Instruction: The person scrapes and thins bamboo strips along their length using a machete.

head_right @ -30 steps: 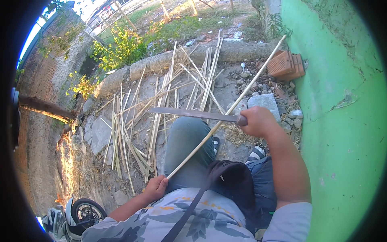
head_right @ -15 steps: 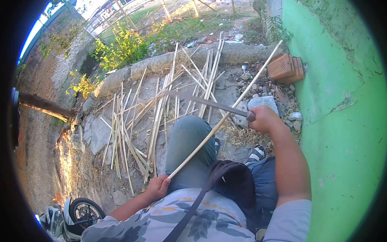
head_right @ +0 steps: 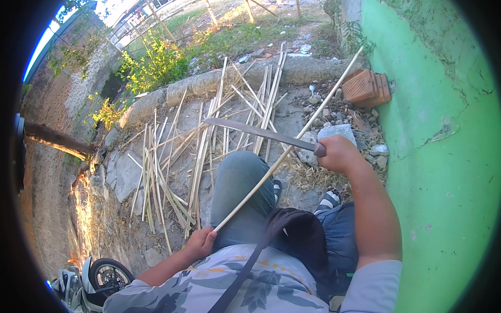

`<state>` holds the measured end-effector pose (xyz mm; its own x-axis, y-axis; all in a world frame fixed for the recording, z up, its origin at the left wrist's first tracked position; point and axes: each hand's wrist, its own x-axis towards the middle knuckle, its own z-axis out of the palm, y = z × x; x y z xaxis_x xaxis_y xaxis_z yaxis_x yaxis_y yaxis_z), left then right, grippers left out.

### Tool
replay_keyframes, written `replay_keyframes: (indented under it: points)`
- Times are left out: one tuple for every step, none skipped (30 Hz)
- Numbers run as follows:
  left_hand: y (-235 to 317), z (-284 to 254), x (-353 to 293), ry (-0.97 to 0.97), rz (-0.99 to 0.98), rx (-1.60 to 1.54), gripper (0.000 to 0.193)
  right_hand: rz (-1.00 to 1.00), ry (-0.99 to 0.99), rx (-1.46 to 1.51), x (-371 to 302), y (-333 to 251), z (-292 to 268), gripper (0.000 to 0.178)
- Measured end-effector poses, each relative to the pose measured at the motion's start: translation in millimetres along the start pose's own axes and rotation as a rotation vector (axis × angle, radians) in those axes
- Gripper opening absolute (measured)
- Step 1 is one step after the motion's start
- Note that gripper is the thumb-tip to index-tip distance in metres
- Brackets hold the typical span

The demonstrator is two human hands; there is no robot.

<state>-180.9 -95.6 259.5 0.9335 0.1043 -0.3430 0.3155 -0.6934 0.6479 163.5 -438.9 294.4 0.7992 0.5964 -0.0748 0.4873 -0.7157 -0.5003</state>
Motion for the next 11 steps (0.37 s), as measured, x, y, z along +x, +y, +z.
replay_keyframes:
  points:
    - [-2,0,0,-0.006,0.002,-0.007,0.037,-0.047,0.03,0.0,0,-7,-2,0.016]
    - [-3,0,0,-0.008,-0.001,-0.005,0.037,-0.046,0.028,0.004,0,-11,-1,0.016]
    - [-3,0,0,-0.007,0.002,-0.016,0.037,-0.077,0.004,-0.056,0,-15,0,0.017]
    - [-3,0,-1,-0.005,0.005,-0.027,0.037,-0.109,-0.02,-0.115,1,-16,1,0.017]
    - [-2,0,1,-0.005,0.008,-0.027,0.037,-0.107,-0.018,-0.117,3,-9,-1,0.017]
    - [-1,1,2,-0.01,0.01,-0.013,0.037,-0.011,-0.003,-0.031,3,4,-2,0.018]
    - [-1,2,2,-0.014,0.012,0.001,0.037,0.086,0.012,0.055,2,13,-3,0.018]
    - [-1,3,2,-0.012,0.012,0.0,0.037,0.085,0.013,0.054,2,13,-4,0.018]
    - [-3,4,2,0.019,0.046,-0.031,0.042,0.084,0.023,0.042,3,13,-5,0.018]
    - [-3,5,2,0.05,0.081,-0.062,0.049,0.084,0.033,0.03,3,11,-6,0.019]
    - [-5,3,1,0.05,0.087,-0.047,0.049,0.082,0.036,0.03,4,11,-6,0.019]
